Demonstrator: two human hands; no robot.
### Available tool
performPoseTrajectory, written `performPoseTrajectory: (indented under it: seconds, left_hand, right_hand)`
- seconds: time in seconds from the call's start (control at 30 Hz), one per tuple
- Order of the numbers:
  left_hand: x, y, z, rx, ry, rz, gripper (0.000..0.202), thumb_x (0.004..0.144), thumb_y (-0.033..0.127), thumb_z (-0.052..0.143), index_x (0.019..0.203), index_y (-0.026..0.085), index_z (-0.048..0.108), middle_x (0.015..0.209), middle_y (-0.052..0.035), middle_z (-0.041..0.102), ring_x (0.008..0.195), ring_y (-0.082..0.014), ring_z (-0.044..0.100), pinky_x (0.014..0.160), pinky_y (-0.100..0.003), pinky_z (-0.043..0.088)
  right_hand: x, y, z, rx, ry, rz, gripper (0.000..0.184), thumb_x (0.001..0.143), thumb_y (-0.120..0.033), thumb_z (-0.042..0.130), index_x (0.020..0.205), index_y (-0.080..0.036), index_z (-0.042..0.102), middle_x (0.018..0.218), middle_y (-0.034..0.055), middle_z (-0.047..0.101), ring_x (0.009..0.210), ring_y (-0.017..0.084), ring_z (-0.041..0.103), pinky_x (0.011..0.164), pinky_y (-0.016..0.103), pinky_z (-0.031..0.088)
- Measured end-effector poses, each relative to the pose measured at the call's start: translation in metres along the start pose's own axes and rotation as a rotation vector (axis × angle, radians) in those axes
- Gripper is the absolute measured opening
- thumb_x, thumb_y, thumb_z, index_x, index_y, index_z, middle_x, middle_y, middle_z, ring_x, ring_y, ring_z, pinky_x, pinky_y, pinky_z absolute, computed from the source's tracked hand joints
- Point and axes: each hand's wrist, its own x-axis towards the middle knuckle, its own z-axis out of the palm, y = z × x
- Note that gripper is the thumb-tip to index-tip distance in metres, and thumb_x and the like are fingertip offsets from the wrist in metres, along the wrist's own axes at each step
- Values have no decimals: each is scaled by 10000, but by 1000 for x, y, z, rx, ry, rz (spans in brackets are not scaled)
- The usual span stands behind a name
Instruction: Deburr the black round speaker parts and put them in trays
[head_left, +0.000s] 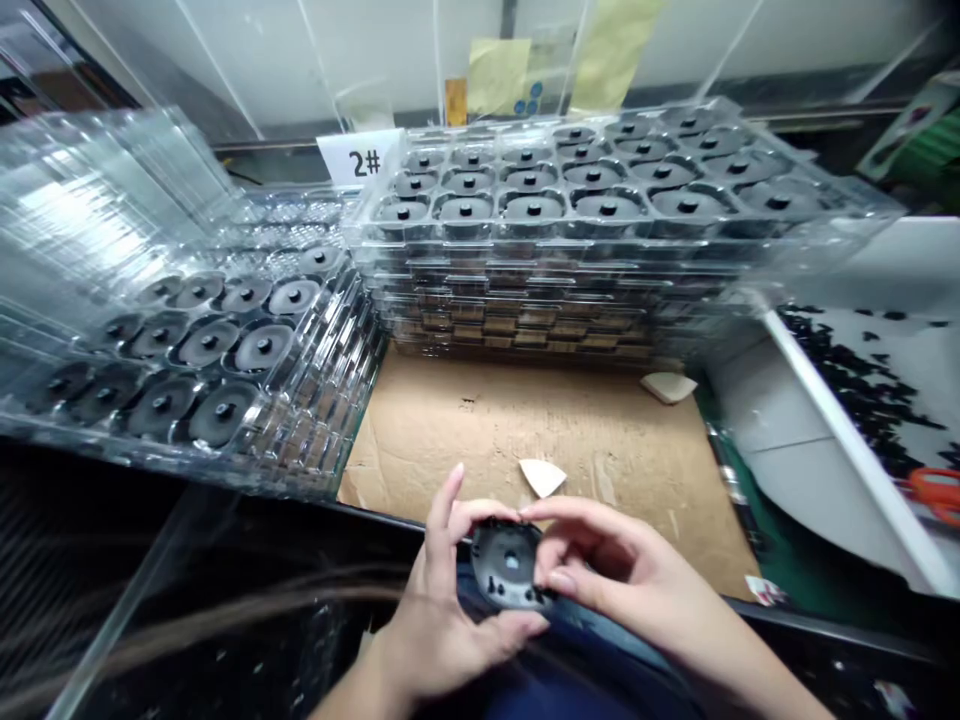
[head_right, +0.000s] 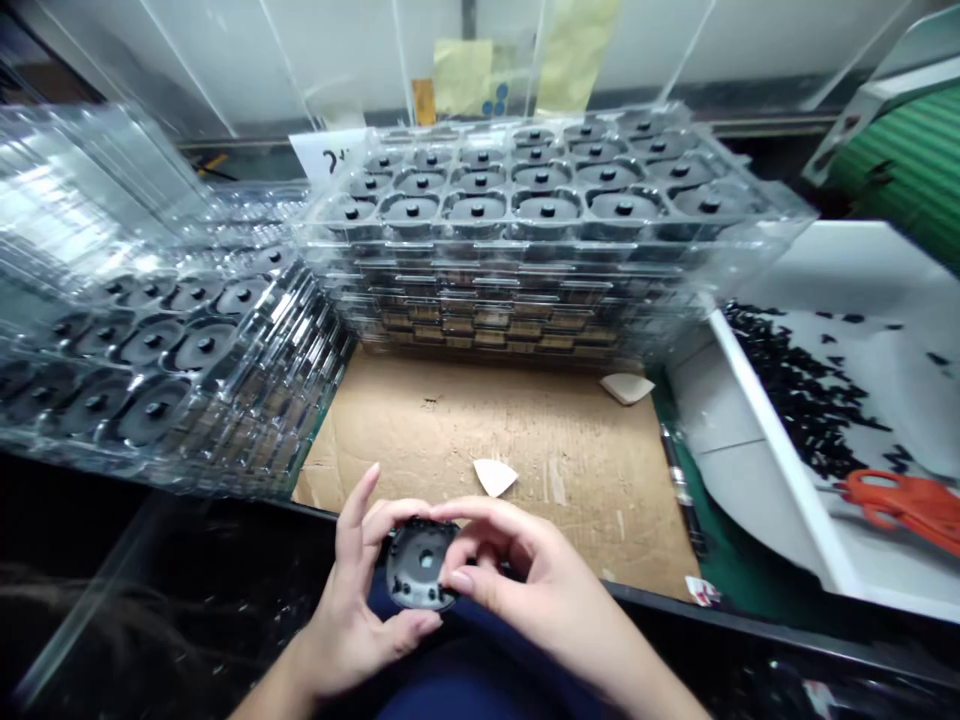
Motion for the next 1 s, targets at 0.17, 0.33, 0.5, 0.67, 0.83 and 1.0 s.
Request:
performPoseTrajectory:
  seconds: [0.17, 0.33, 0.5, 0.67, 0.83, 1.0]
  left_hand:
    - [1, 3, -12, -47, -154, -61, 996, 732, 501, 612, 1416, 256, -69, 1130, -91, 576, 1050, -245, 561, 986, -390, 373]
    - [2, 9, -14, -275, -267, -224, 1123, 660, 611, 617, 1416, 154, -76, 1046, -101, 602, 1000, -244, 571, 1008, -391, 331]
    - [-4, 6, -18, -303, -272, -262, 1130, 603, 555, 704, 1423, 211, 6, 1091, -88, 612, 1018, -237, 568, 1026, -380, 294]
    - [-5, 1, -22, -180, -219, -202, 880, 626, 458, 732, 1362, 247, 299, 1243, -98, 554, 1146, -233, 488, 1060, -354, 252]
    - [0, -8, -20, -258, -262, -429, 528, 485, 593, 744, 801, 170, 706, 784, -62, 687, 755, -207, 608, 724, -277, 450]
    - [-2, -33, -15, -304, -154, -555, 567, 682, 687, 509, 650, 153, 696, 597, -33, 662, 606, -159, 580, 615, -243, 452]
  right_hand:
    - [6, -10, 4, 186, -167, 49, 331, 758, -280, 707, 1075, -251, 618, 733, -33, 653, 674, 71, 591, 685, 204, 455]
    - [10, -18, 13, 208, -245, 110, 212, 721, -197, 724, 928, -208, 682, 698, -32, 660, 630, 56, 585, 669, 189, 454]
    - [6, -12, 21, 245, -197, 128, 158, 720, -227, 726, 636, -156, 614, 683, -15, 645, 625, 57, 581, 644, 180, 453]
    - [-3, -1, 20, 141, -37, 138, 213, 672, -325, 762, 696, -164, 624, 660, -15, 634, 614, 74, 586, 606, 176, 456]
    - [-4, 28, 1, -534, 158, -83, 269, 877, -401, 496, 858, -172, 636, 584, -1, 617, 532, 114, 600, 525, 213, 475]
    - [3, 31, -45, -1049, 543, -133, 300, 816, -126, 390, 685, -183, 653, 686, 59, 622, 702, 177, 600, 634, 290, 447]
